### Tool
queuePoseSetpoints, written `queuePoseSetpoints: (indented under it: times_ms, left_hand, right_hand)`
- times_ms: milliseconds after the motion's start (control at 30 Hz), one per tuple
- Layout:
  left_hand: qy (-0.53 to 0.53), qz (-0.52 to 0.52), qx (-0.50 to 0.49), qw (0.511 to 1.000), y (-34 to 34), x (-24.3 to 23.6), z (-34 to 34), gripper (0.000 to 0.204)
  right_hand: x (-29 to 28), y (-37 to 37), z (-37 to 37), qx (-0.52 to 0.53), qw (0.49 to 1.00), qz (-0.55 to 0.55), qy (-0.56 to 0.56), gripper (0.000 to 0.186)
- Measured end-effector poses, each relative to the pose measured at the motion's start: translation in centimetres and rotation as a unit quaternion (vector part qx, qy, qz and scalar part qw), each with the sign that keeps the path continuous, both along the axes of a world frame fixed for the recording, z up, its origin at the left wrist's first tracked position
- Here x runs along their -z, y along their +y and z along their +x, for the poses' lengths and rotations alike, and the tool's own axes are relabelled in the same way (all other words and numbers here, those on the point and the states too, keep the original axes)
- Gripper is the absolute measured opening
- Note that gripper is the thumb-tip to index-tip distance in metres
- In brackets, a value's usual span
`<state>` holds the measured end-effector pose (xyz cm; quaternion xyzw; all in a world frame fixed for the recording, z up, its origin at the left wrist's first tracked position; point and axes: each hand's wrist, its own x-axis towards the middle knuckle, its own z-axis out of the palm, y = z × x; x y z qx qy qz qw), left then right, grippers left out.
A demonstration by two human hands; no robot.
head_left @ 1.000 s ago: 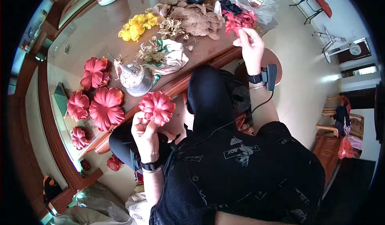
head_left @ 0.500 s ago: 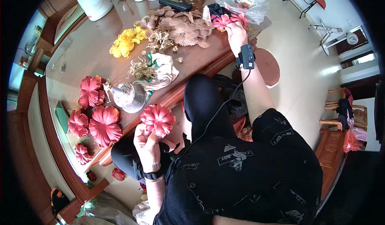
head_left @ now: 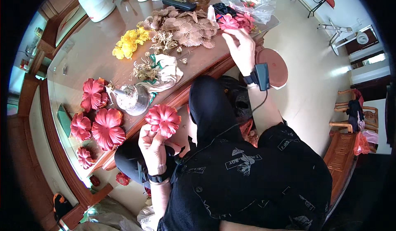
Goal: The recorder is assembling decorative flowers using red ribbon and small yellow floral elements.
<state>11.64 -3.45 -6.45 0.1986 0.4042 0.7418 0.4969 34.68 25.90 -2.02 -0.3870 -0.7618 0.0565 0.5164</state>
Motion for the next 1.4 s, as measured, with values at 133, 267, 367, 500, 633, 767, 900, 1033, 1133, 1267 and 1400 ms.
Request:
queuePoseSetpoints:
  times_ms: [133,267,367,500,633,767,900,1033,1133,1267,1400]
  left_hand:
    - [0.001,-0.005,-0.007,1.000,0.4,-0.2,0.2,0.025]
    - [-0.011,0.005,-0.013,1.000,0.6,-0.8,0.5,0.024]
    - [-0.004,0.012,-0.011,1.000,0.7,-0.7,0.5,0.024]
    - [0.011,0.012,-0.023,1.000,0.4,-0.8,0.6,0.025]
    - [0.019,0.023,-0.043,0.999,0.3,-1.0,0.8,0.024]
    - [0.032,0.020,-0.055,0.998,0.0,-1.3,0.7,0.023]
    - [0.059,0.012,-0.073,0.996,-0.3,-1.4,0.6,0.022]
    - [0.071,0.010,-0.092,0.993,-0.6,-0.6,0.4,0.021]
    - [0.064,0.001,-0.087,0.994,-1.1,-1.6,0.2,0.022]
    - [0.055,0.008,-0.106,0.993,-2.7,-0.7,-1.0,0.022]
    - [0.045,0.019,-0.158,0.986,-4.5,-0.2,-2.6,0.021]
  right_hand:
    - [-0.3,-6.5,-2.8,-0.255,0.934,-0.248,0.045,0.020]
    - [-1.5,-11.2,-5.2,-0.429,0.856,-0.286,-0.032,0.032]
    - [-2.0,-13.0,-6.3,-0.433,0.847,-0.302,-0.056,0.038]
    - [-1.6,-14.1,-7.0,-0.420,0.856,-0.296,-0.055,0.042]
    - [-2.2,-15.2,-7.8,-0.410,0.863,-0.291,-0.047,0.045]
    - [-2.3,-15.9,-8.7,-0.384,0.861,-0.334,-0.013,0.037]
    - [-2.7,-16.0,-9.5,-0.395,0.836,-0.380,-0.014,0.026]
    - [-2.1,-16.0,-10.4,-0.432,0.799,-0.418,0.027,0.017]
    - [-1.9,-15.7,-10.8,-0.450,0.745,-0.487,0.075,0.012]
    - [-3.7,-15.6,-11.4,-0.415,0.740,-0.527,0.046,0.008]
    - [-2.9,-15.0,-11.8,-0.450,0.669,-0.580,0.120,0.015]
